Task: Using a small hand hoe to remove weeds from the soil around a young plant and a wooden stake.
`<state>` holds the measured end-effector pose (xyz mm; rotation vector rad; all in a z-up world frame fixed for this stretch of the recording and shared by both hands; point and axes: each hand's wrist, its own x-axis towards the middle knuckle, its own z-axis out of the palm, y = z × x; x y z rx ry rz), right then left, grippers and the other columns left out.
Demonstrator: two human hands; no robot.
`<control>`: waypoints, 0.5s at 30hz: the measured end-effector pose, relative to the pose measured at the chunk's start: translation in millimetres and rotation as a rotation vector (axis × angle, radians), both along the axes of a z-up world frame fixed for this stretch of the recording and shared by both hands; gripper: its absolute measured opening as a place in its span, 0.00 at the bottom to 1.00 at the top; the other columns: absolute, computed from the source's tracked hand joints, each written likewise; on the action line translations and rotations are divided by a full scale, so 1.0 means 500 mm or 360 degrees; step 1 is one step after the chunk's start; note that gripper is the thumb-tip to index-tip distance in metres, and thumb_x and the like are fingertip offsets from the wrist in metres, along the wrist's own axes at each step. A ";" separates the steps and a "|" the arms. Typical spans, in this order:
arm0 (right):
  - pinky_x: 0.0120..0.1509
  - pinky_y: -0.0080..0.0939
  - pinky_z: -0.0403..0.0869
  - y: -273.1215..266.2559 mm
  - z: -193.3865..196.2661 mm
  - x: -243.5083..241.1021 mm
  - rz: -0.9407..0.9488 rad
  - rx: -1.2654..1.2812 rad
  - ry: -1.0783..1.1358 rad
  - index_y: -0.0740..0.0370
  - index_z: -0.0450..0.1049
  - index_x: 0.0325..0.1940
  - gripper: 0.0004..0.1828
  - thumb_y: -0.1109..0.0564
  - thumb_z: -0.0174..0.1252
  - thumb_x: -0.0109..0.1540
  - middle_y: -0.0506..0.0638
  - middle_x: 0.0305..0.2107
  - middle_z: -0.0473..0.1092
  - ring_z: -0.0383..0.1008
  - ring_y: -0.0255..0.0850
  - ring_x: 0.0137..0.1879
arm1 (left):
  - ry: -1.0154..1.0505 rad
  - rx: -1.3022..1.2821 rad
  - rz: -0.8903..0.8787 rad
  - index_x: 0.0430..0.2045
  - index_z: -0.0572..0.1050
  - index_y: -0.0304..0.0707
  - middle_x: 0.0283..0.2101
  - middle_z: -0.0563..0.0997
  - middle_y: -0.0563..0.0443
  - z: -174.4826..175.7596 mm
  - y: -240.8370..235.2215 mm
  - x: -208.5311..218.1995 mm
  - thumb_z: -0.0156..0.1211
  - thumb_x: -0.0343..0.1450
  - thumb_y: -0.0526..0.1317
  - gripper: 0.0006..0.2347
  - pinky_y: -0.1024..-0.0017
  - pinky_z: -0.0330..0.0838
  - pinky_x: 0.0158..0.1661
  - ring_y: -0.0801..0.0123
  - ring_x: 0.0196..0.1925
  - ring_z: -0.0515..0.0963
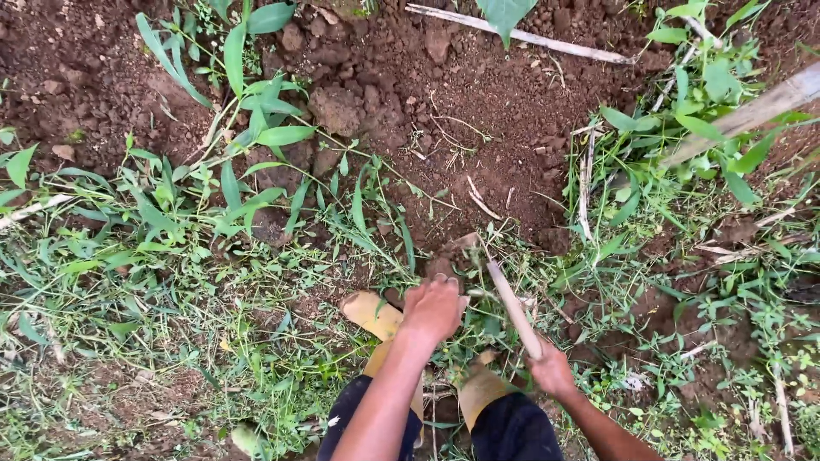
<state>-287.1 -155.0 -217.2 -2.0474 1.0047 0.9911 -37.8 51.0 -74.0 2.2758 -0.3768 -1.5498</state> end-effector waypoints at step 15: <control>0.48 0.64 0.74 0.092 -0.002 0.296 0.0076 0.0256 -0.0510 0.67 0.77 0.51 0.20 0.56 0.58 0.57 0.69 0.39 0.78 0.79 0.66 0.50 | -0.0034 -0.0055 0.0054 0.52 0.72 0.26 0.51 0.77 0.33 -0.017 -0.019 -0.025 0.41 0.78 0.42 0.17 0.46 0.63 0.61 0.49 0.56 0.77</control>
